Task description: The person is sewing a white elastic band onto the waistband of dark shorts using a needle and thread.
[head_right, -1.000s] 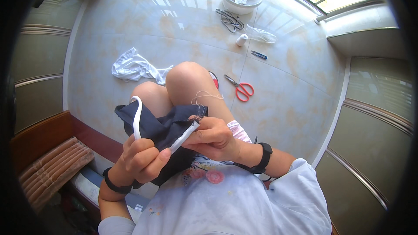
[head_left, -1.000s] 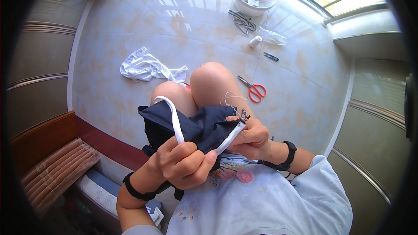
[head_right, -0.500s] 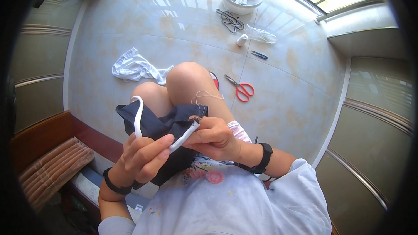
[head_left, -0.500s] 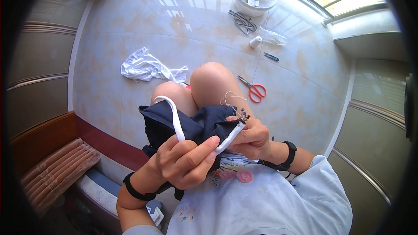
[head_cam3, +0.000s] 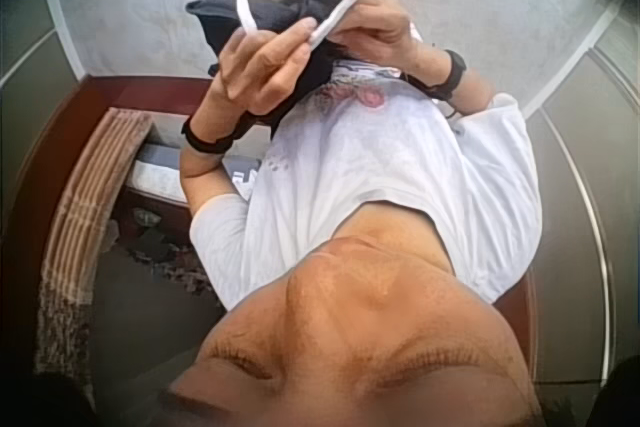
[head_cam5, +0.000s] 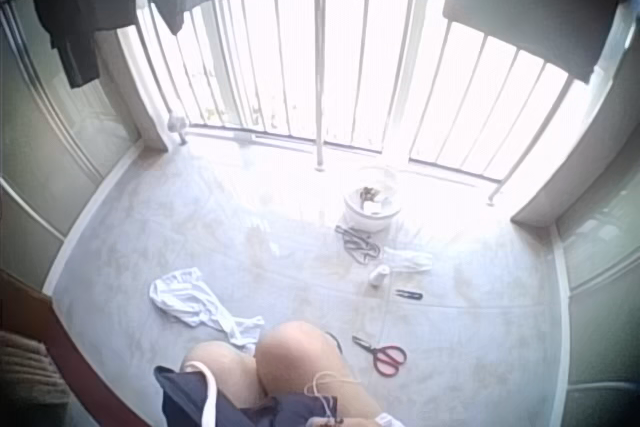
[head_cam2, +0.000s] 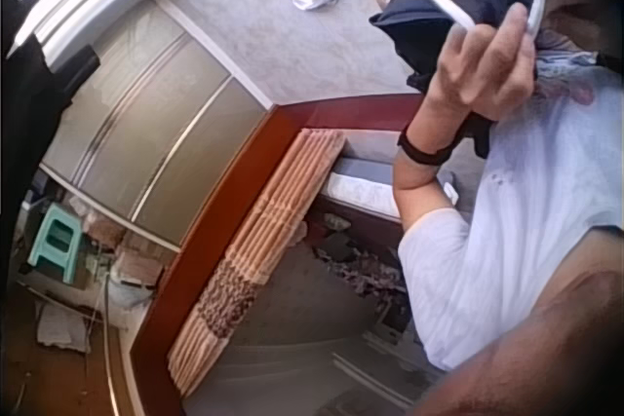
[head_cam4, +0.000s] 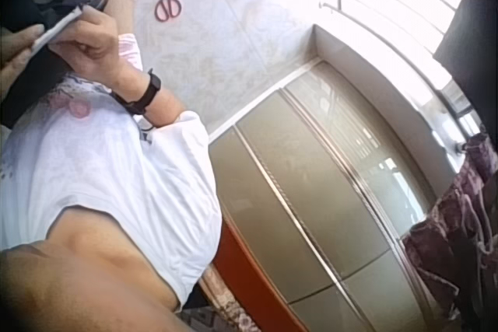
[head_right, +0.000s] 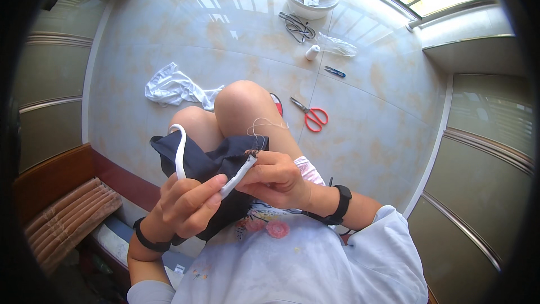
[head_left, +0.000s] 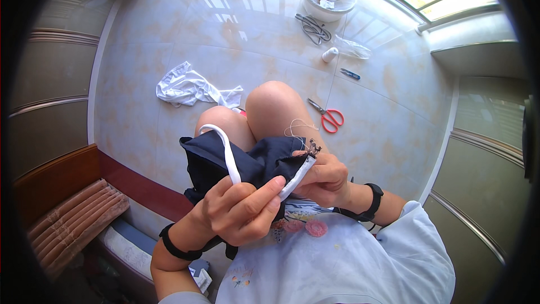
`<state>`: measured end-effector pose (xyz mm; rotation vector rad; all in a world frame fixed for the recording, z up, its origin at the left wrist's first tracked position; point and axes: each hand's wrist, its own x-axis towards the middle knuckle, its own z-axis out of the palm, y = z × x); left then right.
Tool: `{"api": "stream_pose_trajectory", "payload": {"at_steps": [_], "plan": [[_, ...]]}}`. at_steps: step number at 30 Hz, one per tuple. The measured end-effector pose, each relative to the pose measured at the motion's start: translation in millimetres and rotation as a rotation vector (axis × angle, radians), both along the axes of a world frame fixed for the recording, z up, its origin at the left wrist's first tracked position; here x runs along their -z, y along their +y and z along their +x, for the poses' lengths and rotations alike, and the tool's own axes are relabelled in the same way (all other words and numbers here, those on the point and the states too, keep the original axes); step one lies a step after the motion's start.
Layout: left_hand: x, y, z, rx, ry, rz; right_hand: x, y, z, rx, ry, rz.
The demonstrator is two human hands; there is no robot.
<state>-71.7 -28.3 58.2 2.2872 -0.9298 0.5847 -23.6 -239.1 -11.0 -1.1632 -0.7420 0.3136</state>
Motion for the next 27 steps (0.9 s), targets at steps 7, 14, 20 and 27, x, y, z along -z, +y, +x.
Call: {"api": "stream_pose_trajectory", "payload": {"at_steps": [7, 14, 20, 27], "plan": [[-0.7, 0.5, 0.1, -0.005, -0.006, -0.002, 0.3, -0.7, 0.2, -0.011, -0.003, -0.011], [-1.9, 0.7, -0.1, -0.001, 0.019, -0.022, 4.4, -2.2, -1.2, -0.031, -0.004, -0.047], [-1.2, 1.2, 0.4, 0.005, 0.019, -0.033, 4.2, 0.3, -3.5, -0.016, 0.068, 0.028], [-1.3, 0.3, 0.4, 0.015, 0.026, -0.047, 0.7, -0.4, 2.4, -0.034, -0.006, 0.023]]}}
